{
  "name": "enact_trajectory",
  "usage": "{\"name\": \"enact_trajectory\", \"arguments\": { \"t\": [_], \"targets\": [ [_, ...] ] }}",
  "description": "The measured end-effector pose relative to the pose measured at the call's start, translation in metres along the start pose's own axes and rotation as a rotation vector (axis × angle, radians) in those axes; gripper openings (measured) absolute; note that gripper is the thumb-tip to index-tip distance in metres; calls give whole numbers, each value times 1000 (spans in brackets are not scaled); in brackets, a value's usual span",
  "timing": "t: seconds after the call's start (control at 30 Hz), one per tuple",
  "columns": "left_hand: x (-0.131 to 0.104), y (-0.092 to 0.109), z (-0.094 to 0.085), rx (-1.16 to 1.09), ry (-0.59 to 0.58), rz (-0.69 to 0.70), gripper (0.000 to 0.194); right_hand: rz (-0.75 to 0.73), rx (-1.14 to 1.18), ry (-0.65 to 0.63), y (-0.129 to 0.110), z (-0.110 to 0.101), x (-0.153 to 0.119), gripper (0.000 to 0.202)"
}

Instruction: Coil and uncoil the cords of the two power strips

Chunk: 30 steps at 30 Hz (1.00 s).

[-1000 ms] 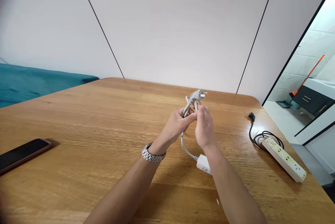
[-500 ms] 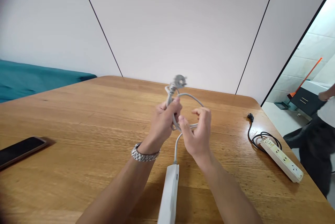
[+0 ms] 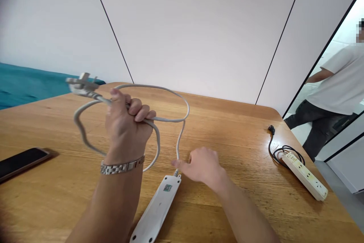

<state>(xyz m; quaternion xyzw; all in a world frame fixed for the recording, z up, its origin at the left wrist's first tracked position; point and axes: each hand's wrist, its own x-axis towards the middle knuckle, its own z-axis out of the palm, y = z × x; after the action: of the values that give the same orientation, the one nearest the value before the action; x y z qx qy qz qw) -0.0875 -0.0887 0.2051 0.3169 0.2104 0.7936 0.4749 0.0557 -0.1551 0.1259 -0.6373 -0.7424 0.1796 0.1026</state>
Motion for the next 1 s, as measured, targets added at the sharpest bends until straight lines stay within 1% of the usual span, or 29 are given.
{"name": "enact_trajectory", "arguments": {
  "t": [0.03,0.07,0.13,0.2,0.27,0.4,0.5,0.57,0.63,0.73,0.77,0.8,0.83,0.9,1.0],
  "targets": [
    [-1,6,0,-28,11,6,46,11,-58,-108,-3,10,4,66],
    [-2,11,0,-58,29,10,46,17,-91,-179,-6,20,8,68],
    [-7,18,2,-114,67,5,47,41,-91,-233,-12,38,14,69],
    [-13,22,6,-147,89,-5,49,64,-50,-218,-16,50,15,68],
    [-18,23,8,-159,89,-4,49,51,-7,-186,-19,58,13,67],
    [-22,19,12,-171,82,4,49,13,55,-154,-24,68,7,67],
    [-23,17,13,-167,88,19,48,80,197,-129,-21,71,10,65],
    [-23,19,12,-159,86,37,47,138,370,-96,-10,70,19,62],
    [-22,22,11,-143,72,43,47,210,615,-22,8,67,33,58],
    [-18,27,10,-104,74,39,48,349,1156,97,42,56,54,46],
    [-17,28,10,-87,83,35,48,377,1312,106,53,51,59,41],
    [-15,29,10,-70,85,29,47,389,1417,107,63,44,63,35],
    [-14,28,10,-51,82,24,46,389,1482,104,72,37,65,29],
    [-13,25,9,-8,40,12,44,375,1524,97,86,21,65,21],
    [-13,17,9,65,-43,53,41,383,1615,58,98,-4,56,10]
  ]
}}
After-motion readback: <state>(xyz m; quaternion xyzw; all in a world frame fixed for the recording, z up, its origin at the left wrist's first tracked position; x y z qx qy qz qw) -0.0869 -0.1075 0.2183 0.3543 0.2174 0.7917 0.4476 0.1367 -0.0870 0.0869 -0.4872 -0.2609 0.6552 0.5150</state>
